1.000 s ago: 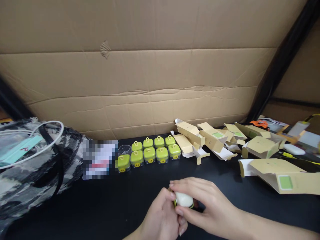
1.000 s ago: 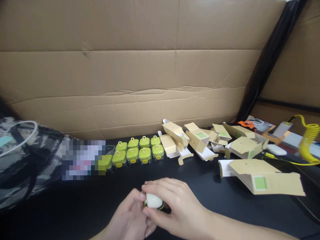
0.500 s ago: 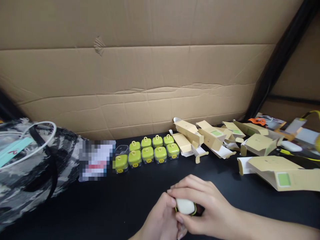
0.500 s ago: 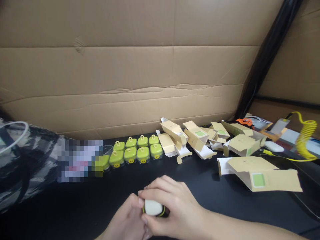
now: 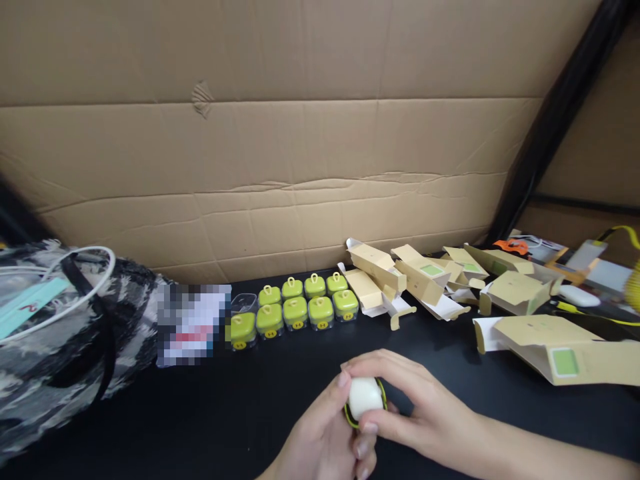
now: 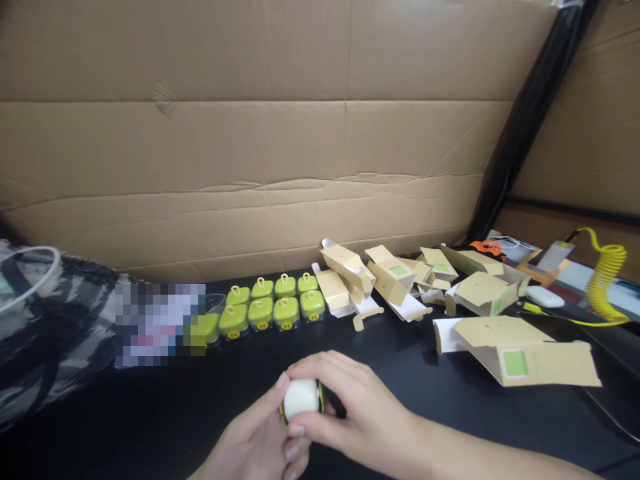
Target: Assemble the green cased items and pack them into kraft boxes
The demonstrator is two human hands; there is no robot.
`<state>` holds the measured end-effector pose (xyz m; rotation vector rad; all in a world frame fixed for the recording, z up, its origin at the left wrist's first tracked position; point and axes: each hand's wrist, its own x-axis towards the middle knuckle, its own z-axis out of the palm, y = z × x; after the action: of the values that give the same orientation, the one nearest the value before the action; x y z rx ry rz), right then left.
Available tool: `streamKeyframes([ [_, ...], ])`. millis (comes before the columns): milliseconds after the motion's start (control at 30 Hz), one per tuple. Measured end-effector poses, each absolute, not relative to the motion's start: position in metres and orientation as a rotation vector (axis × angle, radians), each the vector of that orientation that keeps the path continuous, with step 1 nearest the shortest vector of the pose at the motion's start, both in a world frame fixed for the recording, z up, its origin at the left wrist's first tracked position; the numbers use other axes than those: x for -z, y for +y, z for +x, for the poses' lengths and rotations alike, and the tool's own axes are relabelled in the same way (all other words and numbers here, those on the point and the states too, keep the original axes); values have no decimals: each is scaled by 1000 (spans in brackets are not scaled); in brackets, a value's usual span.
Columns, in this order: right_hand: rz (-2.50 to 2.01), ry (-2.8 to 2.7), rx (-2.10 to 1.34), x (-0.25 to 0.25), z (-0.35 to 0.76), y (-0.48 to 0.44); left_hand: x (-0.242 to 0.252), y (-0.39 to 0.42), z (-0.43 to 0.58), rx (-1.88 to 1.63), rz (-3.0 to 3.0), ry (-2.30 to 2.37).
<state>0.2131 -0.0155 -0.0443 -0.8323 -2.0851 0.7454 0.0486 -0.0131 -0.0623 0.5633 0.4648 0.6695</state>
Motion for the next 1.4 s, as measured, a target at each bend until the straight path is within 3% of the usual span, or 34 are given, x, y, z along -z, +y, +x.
streamKeyframes([
  [500,-799,-2012,-747,44,212,-21,87,-6,56,-716,601,287],
  [800,-937,-1851,-1073,51,217,-21,83,-2,50,-610,563,350],
  [1167,-725,-2223,-617,-25,133,96,76,3,43,-521,579,500],
  [1400,-854,-2594,-442,-27,45,162,82,3,42,-511,602,449],
])
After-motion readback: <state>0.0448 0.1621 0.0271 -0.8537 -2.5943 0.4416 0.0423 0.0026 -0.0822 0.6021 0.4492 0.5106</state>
